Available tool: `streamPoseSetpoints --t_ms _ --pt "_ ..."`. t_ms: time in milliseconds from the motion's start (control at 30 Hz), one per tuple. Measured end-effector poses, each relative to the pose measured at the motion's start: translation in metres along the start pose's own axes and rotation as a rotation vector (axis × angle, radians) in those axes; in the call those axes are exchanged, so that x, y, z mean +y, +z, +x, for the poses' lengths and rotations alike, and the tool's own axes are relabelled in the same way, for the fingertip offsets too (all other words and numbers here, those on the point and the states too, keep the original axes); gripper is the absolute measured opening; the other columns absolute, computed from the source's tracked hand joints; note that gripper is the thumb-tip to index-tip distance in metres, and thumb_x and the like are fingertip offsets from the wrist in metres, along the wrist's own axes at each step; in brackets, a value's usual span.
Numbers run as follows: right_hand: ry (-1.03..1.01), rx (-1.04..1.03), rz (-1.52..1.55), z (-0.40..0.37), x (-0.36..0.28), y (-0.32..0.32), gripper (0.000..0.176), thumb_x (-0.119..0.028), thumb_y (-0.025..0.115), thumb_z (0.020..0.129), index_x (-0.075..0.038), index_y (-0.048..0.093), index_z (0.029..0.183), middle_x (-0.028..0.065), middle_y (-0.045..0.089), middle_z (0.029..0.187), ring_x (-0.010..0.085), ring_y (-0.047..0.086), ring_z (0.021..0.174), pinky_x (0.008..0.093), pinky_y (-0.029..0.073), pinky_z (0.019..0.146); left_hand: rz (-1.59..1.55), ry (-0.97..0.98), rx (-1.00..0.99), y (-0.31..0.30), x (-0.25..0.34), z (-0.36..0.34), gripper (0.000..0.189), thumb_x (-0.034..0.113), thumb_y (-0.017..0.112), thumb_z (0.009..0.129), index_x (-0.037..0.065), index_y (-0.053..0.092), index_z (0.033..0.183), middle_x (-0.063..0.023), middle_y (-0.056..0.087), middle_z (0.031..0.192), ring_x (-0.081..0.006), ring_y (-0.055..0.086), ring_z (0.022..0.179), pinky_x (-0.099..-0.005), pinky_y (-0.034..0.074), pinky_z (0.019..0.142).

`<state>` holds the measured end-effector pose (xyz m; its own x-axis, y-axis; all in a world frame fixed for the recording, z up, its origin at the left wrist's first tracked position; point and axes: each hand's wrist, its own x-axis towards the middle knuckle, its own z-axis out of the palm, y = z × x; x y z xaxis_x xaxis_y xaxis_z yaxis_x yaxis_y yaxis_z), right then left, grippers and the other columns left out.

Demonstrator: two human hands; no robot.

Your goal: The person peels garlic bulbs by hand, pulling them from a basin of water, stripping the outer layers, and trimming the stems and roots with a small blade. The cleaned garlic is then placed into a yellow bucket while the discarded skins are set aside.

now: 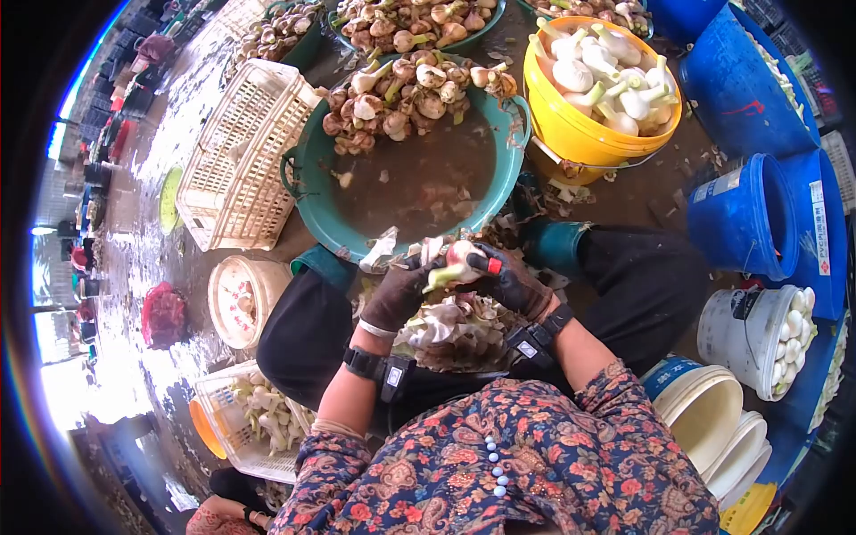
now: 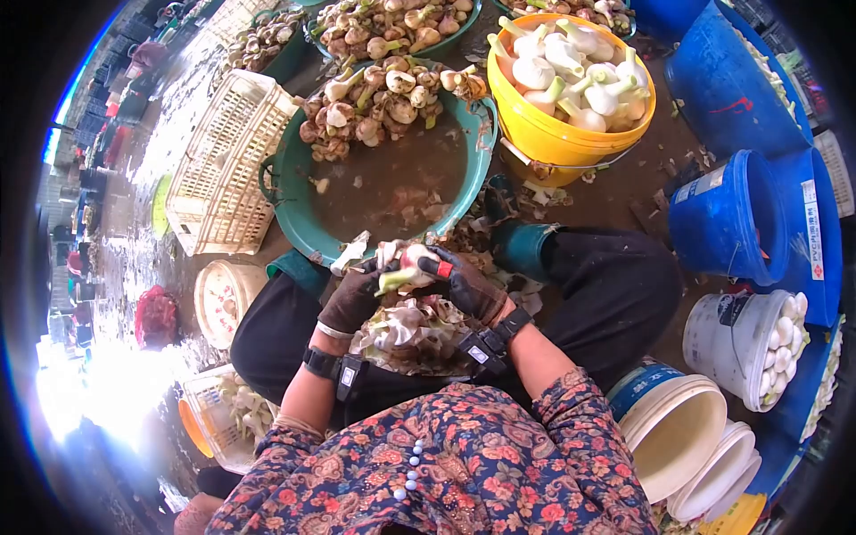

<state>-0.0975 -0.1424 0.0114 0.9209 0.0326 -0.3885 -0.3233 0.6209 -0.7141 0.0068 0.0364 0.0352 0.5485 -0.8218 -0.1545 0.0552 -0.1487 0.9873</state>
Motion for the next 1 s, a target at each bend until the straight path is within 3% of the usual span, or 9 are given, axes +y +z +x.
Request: streamPoseSetpoints --t_ms 100,200,300,467,567,633,700,833,1000 --pt "-0.226 0.099 -0.202 0.015 0.015 -0.005 0.055 -0.023 0.068 0.079 -0.001 0.047 0.125 0.0101 0.052 0.119 0.0197 0.052 0.104 0.0305 0.042 0.092 0.702 0.413 0.135 -0.006 0.003 0.002 0.033 0.011 0.059 0.087 0.0 0.055 0.117 -0.0067 0.06 0.108 -0.0131 0.056 0.096 -0.0277 0.045 0.083" --pt "-0.841 0.237 -1.235 -0.001 -0.001 0.016 0.052 -0.016 0.073 0.066 -0.008 0.057 0.115 0.0151 0.055 0.103 0.0325 0.045 0.11 0.0391 0.04 0.092 0.241 0.025 0.131 -0.002 0.003 0.002 0.033 0.003 0.057 0.085 0.006 0.057 0.117 -0.0112 0.059 0.112 -0.0223 0.056 0.101 -0.0319 0.043 0.089" --pt "-0.755 0.297 -1.173 0.01 0.016 0.007 0.038 -0.015 0.071 0.069 -0.005 0.061 0.104 0.0134 0.057 0.098 0.0273 0.051 0.103 0.0357 0.042 0.089 0.063 -0.109 0.086 0.002 0.006 0.001 0.031 0.004 0.057 0.086 0.006 0.057 0.116 -0.0105 0.061 0.11 -0.021 0.057 0.101 -0.0311 0.043 0.089" --pt "-0.271 0.403 0.04 0.016 -0.001 -0.029 0.019 -0.014 0.055 0.088 -0.003 0.063 0.102 0.0022 0.063 0.095 0.0107 0.057 0.086 0.0253 0.047 0.072 -0.18 -0.269 0.12 -0.002 0.002 -0.03 0.025 0.011 0.066 0.082 0.001 0.062 0.104 -0.0024 0.064 0.098 -0.0077 0.056 0.09 -0.0244 0.046 0.079" --pt "-0.549 0.485 -0.618 0.006 -0.001 -0.032 0.022 -0.02 0.058 0.088 -0.003 0.064 0.101 0.0024 0.064 0.087 0.0091 0.057 0.08 0.0245 0.047 0.07 0.188 -0.395 -0.14 -0.001 0.009 -0.043 0.03 0.015 0.075 0.074 0.001 0.063 0.098 -0.0051 0.066 0.086 -0.0109 0.059 0.079 -0.0272 0.047 0.072" --pt "-0.585 0.5 -0.419 0.02 0.009 -0.04 0.028 -0.021 0.055 0.089 -0.001 0.059 0.108 0.0067 0.064 0.093 0.0129 0.06 0.084 0.0264 0.049 0.074 0.62 -0.42 -0.307 -0.004 0.014 -0.042 0.04 0.019 0.079 0.069 0.002 0.062 0.101 -0.0094 0.065 0.091 -0.0185 0.061 0.081 -0.0298 0.048 0.074" --pt "-0.07 0.455 0.327 0.036 0.02 -0.057 0.033 -0.034 0.061 0.086 -0.003 0.062 0.1 0.0051 0.064 0.088 0.0122 0.06 0.077 0.0249 0.049 0.066 0.601 -0.187 -0.067 -0.007 -0.018 -0.037 0.041 0.018 0.078 0.071 0.001 0.06 0.104 -0.0081 0.063 0.097 -0.0164 0.059 0.086 -0.029 0.047 0.078" --pt "-0.007 0.43 0.108 0.021 0.001 -0.019 0.02 -0.031 0.065 0.083 -0.011 0.062 0.082 -0.0035 0.056 0.068 0.0042 0.047 0.055 0.0197 0.036 0.048 0.279 0.09 0.345 0.019 0.026 0.002 0.038 0.012 0.074 0.075 0.0 0.057 0.106 -0.0077 0.059 0.103 -0.0141 0.057 0.092 -0.0282 0.047 0.081" --pt "-0.189 0.518 -0.249 0.02 0.01 -0.012 0.03 -0.032 0.065 0.083 -0.003 0.066 0.092 0.0024 0.059 0.071 0.0097 0.051 0.066 0.0282 0.044 0.064 0.121 -0.013 0.163 0.025 0.006 0.02 0.01 0.008 0.062 0.084 0.0 0.061 0.088 -0.0013 0.061 0.079 -0.0094 0.055 0.074 -0.0231 0.045 0.068"
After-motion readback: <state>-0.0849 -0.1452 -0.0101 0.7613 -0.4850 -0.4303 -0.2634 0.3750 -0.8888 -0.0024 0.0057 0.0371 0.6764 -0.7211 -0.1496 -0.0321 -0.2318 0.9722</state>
